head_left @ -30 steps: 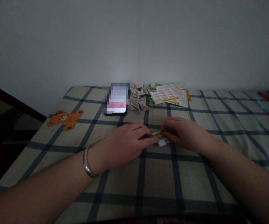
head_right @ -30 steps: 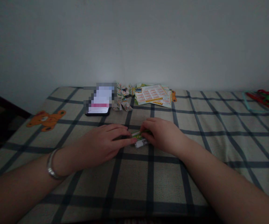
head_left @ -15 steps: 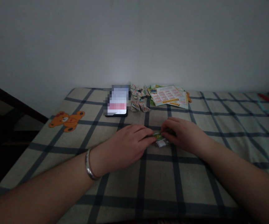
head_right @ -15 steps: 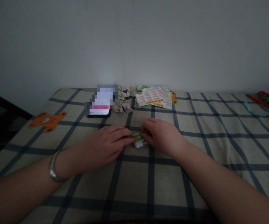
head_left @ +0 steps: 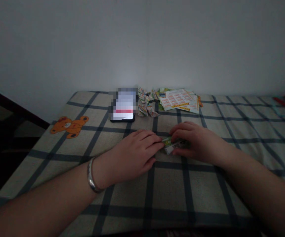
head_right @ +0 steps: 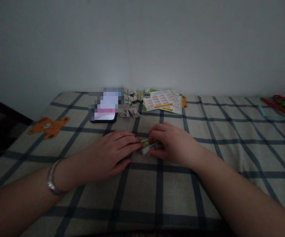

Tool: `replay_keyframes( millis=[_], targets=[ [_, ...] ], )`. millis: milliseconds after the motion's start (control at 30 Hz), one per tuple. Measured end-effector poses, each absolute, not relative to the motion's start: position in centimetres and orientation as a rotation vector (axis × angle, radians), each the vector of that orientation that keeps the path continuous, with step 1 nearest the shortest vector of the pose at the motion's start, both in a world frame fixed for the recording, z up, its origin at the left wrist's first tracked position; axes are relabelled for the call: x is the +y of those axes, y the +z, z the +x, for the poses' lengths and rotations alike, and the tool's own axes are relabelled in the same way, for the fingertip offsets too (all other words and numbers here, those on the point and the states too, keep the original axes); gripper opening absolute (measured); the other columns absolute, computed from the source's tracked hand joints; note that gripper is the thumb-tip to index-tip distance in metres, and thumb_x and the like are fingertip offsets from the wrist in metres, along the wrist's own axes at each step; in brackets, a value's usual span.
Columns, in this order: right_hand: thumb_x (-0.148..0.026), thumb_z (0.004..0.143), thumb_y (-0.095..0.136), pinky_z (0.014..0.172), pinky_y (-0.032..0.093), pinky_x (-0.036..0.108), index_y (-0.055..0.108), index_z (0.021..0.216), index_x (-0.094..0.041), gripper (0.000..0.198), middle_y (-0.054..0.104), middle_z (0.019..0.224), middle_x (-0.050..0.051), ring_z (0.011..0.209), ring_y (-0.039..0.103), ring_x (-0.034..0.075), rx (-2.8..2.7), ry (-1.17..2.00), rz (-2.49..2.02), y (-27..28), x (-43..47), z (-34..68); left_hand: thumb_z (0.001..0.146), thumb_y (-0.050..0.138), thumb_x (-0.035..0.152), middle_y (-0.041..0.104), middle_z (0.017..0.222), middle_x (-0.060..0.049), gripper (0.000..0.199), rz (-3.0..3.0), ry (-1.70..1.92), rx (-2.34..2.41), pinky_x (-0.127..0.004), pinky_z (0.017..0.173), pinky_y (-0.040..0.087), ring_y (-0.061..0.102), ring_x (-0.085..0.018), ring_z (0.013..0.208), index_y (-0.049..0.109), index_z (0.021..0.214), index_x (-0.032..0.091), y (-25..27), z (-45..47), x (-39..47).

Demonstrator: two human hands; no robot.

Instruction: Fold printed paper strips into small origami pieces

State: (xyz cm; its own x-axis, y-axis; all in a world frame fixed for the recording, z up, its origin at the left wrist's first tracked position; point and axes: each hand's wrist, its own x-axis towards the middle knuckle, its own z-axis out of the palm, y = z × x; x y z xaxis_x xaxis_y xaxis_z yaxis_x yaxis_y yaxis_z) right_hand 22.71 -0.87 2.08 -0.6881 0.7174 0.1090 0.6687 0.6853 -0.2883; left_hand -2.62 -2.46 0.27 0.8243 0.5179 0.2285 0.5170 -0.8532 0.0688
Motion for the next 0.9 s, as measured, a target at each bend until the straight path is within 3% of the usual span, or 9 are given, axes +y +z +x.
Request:
replay_keyframes(
  millis=[300,600,900],
  targets=[
    [-0.026,0.085,0.062,0.084,0.049,0.037,0.066,0.104,-0.020,0.020,0.066,0.109,0.006,0.097,0.060,0.022,-2.854,0.161,-0.979,2.17,-1.01,22.42,0.090,0.056,0.026,0.060,0.128,-0.007,0.038,2.972,0.431,0.798,-0.042,0.107,0.042,0.050,-0.025,0.121,0.058,0.127,0.017,0.05,-2.78,-1.94],
    [-0.026,0.090,0.058,0.069,0.048,0.034,0.067,0.104,-0.018,0.018,0.072,0.099,0.008,0.083,0.066,0.022,-2.848,-0.118,-1.025,2.01,-1.46,21.88,0.093,0.056,0.031,0.065,0.118,-0.007,0.029,2.739,0.539,0.856,-0.040,0.100,0.048,0.058,-0.022,0.112,0.060,0.118,0.016,0.55,-2.88,-1.69],
    [-0.020,0.086,0.059,0.059,0.043,0.024,0.069,0.102,-0.020,0.020,0.072,0.083,0.002,0.069,0.064,0.014,-2.498,0.213,-1.093,1.54,-1.28,21.79,0.087,0.063,0.022,0.067,0.110,-0.003,0.026,2.512,0.703,1.053,-0.035,0.095,0.050,0.062,-0.018,0.105,0.060,0.113,0.020,0.69,-2.62,-1.54]
  ],
)
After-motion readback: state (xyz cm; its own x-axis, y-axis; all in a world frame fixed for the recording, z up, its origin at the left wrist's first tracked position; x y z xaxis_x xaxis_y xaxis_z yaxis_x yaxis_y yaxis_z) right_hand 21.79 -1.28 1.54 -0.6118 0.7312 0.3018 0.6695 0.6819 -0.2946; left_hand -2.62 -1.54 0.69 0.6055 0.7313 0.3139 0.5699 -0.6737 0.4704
